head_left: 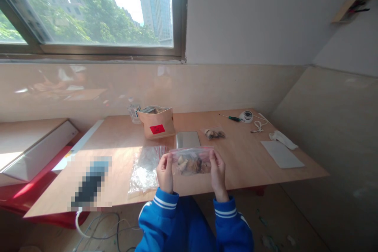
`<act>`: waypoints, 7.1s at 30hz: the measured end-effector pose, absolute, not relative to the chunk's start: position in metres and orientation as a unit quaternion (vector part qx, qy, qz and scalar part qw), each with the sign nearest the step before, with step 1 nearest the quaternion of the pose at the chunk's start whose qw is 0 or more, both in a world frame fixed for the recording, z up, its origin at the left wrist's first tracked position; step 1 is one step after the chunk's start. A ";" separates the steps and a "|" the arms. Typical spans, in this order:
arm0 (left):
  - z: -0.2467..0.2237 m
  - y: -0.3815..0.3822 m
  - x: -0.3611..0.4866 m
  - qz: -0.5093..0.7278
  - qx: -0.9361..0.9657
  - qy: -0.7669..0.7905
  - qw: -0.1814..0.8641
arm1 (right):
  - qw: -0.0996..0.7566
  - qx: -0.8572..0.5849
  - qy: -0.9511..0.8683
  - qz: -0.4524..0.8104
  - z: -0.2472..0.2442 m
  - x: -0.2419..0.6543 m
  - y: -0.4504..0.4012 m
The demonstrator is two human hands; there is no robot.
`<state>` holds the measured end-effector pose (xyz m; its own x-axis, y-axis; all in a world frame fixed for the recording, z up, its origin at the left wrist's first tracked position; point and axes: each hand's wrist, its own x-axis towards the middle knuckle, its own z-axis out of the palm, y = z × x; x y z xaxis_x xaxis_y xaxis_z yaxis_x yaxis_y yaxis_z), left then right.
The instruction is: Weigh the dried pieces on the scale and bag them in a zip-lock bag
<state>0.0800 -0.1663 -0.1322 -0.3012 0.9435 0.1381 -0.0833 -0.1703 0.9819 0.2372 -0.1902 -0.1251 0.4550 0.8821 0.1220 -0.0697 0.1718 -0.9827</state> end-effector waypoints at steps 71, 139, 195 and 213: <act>-0.187 -0.159 0.067 0.517 0.541 0.496 0.440 | 0.625 -0.537 -0.410 0.390 -0.186 0.254 -0.184; -0.195 -0.158 0.071 0.501 0.497 0.514 0.488 | 0.616 -0.554 -0.410 0.382 -0.196 0.245 -0.180; -0.208 -0.156 0.079 0.553 0.476 0.488 0.479 | 0.609 -0.502 -0.374 0.487 -0.198 0.238 -0.178; -0.199 -0.155 0.075 0.515 0.484 0.488 0.512 | 0.595 -0.505 -0.387 0.490 -0.195 0.238 -0.179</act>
